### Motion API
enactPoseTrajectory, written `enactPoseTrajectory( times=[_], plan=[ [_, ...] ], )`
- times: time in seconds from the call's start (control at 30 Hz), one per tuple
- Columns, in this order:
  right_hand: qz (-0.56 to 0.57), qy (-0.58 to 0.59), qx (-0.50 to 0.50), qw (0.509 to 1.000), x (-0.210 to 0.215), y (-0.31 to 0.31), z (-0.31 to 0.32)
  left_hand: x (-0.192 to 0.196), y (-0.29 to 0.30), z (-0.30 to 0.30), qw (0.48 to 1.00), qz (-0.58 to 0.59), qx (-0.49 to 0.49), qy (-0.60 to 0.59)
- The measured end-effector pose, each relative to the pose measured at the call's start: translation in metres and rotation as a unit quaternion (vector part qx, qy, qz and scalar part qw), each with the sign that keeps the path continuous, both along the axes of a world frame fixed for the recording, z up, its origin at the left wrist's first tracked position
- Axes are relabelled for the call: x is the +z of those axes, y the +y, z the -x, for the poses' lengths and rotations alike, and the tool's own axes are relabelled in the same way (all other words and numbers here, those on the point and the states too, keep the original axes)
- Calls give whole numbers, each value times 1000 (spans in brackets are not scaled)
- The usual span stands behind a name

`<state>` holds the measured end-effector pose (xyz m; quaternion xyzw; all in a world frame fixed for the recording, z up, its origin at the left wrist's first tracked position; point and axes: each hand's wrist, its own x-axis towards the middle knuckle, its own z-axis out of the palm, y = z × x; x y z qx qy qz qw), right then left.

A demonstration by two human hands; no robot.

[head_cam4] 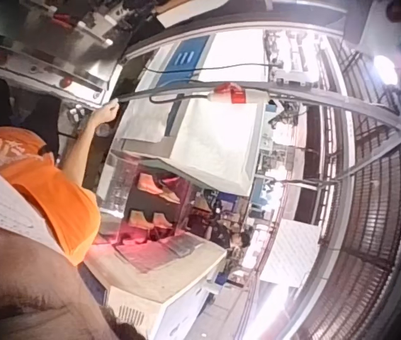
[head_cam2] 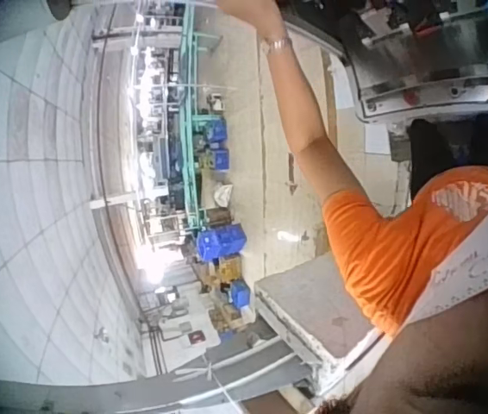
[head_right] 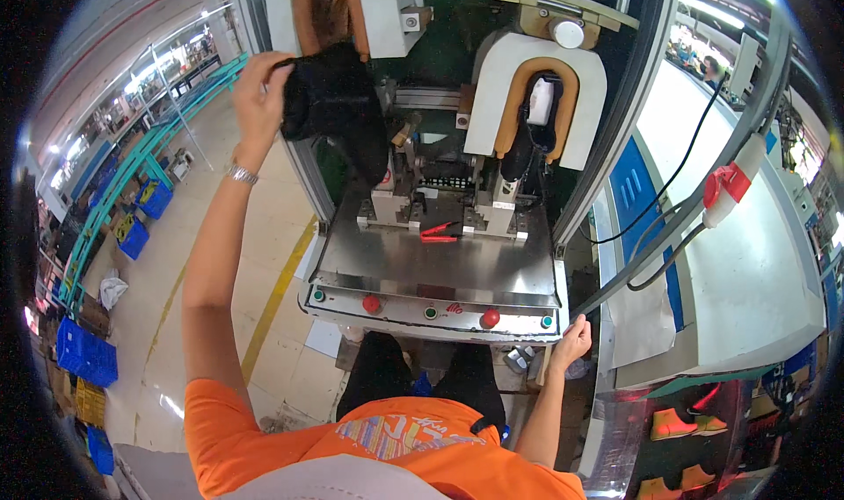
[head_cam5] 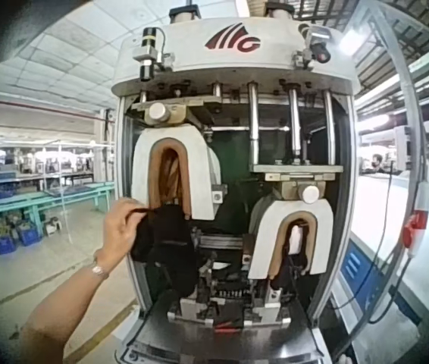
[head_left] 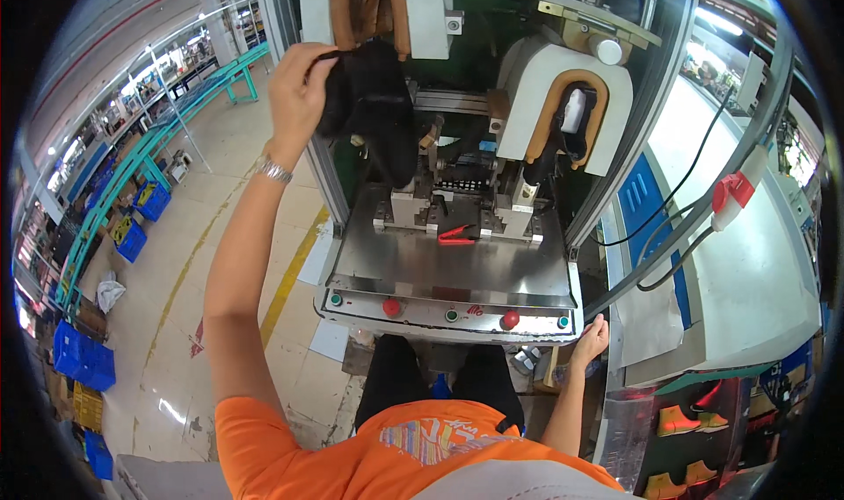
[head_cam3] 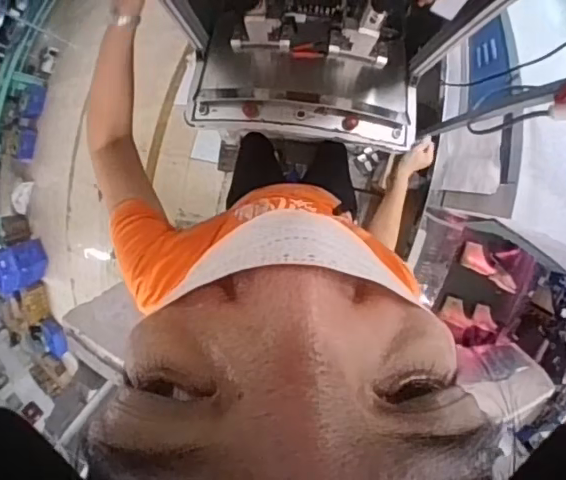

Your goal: The person places black shoes into a machine, presses buttons to operate it, and then removes the shoes. This process is repeated multiple times with different shoes in a factory setting.

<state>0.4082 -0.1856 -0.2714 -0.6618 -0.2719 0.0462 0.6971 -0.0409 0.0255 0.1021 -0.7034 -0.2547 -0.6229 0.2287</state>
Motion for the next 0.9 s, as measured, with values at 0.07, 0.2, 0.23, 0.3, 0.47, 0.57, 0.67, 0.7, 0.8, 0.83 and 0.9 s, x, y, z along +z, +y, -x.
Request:
enactPoseTrajectory(
  times=[0.07, 0.2, 0.23, 0.3, 0.47, 0.57, 0.67, 0.7, 0.8, 0.83, 0.9],
  plan=[
    [10, 17, 52, 998, 14, -1, 7, 10, -27, -5, 1000, 14, -13, -3],
    [39, -13, 145, 989, 37, 10, 26, 33, -73, -10, 992, 84, -25, 89],
    [36, -55, 167, 984, 40, 18, 30, 36, -81, -13, 987, 102, -27, 124],
    [-46, -49, 233, 970, 64, 36, 56, 34, -94, -23, 977, 131, -51, 160],
    [-184, -44, 344, 920, 195, 7, 133, 11, -113, -60, 945, 225, -63, 230],
    [-260, -226, 402, 848, 249, -24, 159, -9, -120, -95, 932, 260, -93, 234],
    [-131, -434, 330, 828, 268, -24, 153, -20, -127, -135, 936, 229, -124, 235],
    [-105, -459, 282, 836, 267, -22, 151, -24, -128, -146, 937, 240, -135, 214],
    [-79, -508, 187, 837, 250, -18, 128, -34, -130, -185, 934, 236, -202, 175],
    [-83, -496, 190, 843, 243, -22, 116, -36, -132, -198, 922, 266, -218, 176],
    [-83, -473, 148, 865, 235, -37, 95, -44, -137, -223, 918, 257, -229, 196]
  ],
)
